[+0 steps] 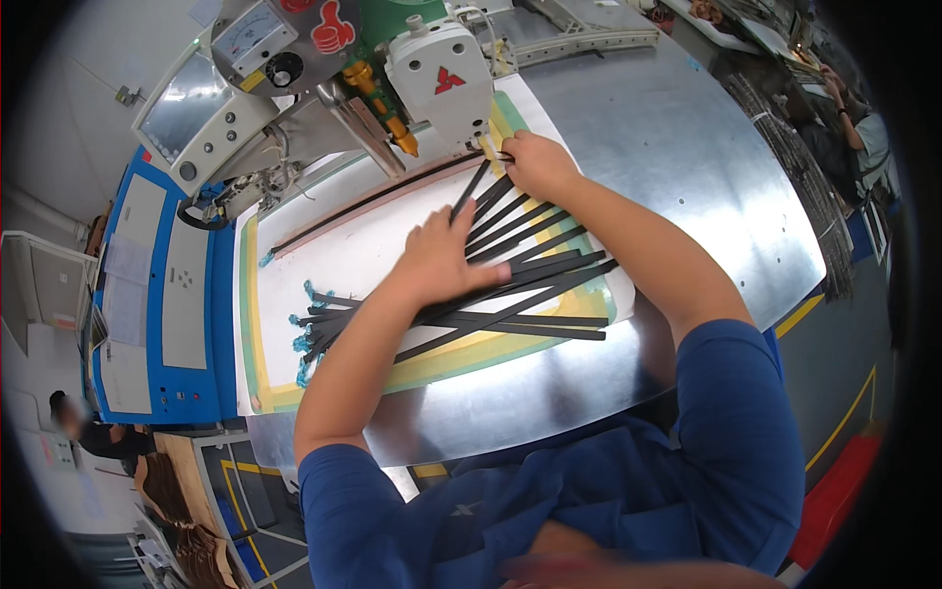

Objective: Sewing black straps using an industrial sewing machine in a workshop.

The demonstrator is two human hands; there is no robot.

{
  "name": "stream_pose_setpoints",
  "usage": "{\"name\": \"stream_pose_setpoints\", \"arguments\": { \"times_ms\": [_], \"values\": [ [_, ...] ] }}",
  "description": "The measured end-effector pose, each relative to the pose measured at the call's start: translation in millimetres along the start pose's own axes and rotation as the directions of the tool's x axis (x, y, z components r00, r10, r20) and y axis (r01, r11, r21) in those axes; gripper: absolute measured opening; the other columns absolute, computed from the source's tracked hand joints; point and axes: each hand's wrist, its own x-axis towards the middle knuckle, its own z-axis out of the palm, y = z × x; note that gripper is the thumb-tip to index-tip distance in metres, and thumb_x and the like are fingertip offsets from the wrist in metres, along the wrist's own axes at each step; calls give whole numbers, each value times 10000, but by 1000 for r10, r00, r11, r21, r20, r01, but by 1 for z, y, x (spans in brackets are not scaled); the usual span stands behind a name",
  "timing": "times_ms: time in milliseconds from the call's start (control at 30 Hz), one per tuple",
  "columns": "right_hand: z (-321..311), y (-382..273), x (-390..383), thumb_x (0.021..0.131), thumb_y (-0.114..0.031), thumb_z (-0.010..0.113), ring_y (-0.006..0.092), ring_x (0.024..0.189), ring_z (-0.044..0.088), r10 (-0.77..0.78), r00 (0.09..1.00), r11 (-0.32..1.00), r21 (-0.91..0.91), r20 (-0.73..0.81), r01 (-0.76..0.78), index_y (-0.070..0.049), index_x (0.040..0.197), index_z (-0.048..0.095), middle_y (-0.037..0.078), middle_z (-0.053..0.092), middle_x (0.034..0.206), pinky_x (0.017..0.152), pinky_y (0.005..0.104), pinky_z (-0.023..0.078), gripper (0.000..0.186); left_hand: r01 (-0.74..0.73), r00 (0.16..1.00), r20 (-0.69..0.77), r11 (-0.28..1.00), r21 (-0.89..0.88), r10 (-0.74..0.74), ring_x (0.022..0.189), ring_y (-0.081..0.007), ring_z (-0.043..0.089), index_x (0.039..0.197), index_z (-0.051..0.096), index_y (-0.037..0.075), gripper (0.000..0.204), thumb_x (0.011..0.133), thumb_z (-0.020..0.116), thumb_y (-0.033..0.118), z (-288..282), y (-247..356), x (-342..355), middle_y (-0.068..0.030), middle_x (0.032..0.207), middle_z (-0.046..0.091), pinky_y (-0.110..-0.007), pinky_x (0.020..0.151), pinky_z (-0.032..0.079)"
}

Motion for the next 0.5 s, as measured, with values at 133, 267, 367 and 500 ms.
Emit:
{"name": "stream_pose_setpoints", "arguments": {
  "times_ms": [133,267,367,500],
  "values": [
    [-5,6,10,884,-202,666,365,1007,705,36,999,993,108,40,-40,-54,1058,738,161,720,1065,914,460,562,240,-54,993,111,983,173,35,1526,-508,287,1672,233,160,1262,701,822,711,8,17,-48,-361,1644,249,-557,1236,281],
    [-13,21,14,852,-232,693,369,993,719,167,977,938,286,129,-198,-46,1069,750,200,754,1065,915,445,567,291,-105,993,60,993,49,102,1559,-480,249,1673,254,194,1172,753,822,646,15,2,-56,-333,1669,232,-556,1251,248],
    [-20,39,6,845,-237,704,373,979,727,184,976,958,201,118,-205,-42,1054,755,208,760,1050,900,442,571,291,-160,987,32,983,84,158,1550,-470,274,1657,307,186,1033,832,789,577,18,-7,-56,-308,1666,270,-545,1251,257],
    [-47,68,3,839,-234,714,378,958,728,239,963,955,150,122,-256,-29,1008,767,210,761,977,870,440,566,271,-187,982,38,980,71,185,1534,-459,315,1642,349,183,915,893,751,521,10,-4,-50,-286,1660,309,-530,1241,284]
  ]
}}
